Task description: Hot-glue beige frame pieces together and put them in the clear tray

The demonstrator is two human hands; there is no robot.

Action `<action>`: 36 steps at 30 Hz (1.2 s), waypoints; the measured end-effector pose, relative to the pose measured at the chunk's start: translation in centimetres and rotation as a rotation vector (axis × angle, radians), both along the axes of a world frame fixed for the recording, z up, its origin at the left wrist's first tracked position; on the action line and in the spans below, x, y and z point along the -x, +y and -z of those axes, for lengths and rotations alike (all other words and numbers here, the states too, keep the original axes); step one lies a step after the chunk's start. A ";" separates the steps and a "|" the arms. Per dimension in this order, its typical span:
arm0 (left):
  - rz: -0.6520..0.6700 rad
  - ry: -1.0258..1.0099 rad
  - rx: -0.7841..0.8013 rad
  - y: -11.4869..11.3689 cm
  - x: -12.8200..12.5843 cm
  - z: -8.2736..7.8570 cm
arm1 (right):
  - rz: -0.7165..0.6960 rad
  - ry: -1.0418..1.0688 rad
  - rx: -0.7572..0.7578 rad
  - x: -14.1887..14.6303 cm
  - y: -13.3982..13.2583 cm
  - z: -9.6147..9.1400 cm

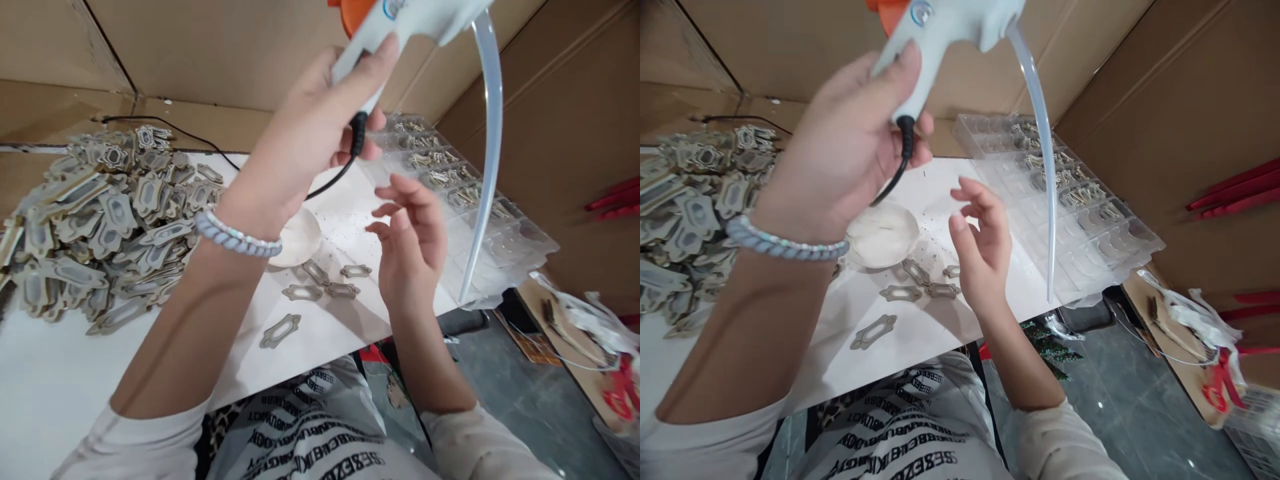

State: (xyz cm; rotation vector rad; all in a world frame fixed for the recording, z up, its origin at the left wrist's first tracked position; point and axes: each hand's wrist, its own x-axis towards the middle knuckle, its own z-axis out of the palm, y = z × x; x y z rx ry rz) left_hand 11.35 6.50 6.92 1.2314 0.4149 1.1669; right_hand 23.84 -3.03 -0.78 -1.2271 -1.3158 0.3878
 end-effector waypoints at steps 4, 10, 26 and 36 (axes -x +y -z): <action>-0.013 -0.010 0.047 -1.8 -2.0 0.2 | -0.096 -0.075 0.139 0.7 2.6 -2.8; -0.209 -0.123 0.163 -3.4 -4.4 0.6 | -0.052 -0.090 0.020 1.5 4.9 -4.6; -0.816 0.912 -0.366 -12.4 7.2 5.2 | -0.363 0.237 0.111 -0.5 5.4 -2.6; -0.665 1.289 -0.734 -15.9 10.8 14.1 | -0.332 0.501 0.041 -2.2 5.9 -2.1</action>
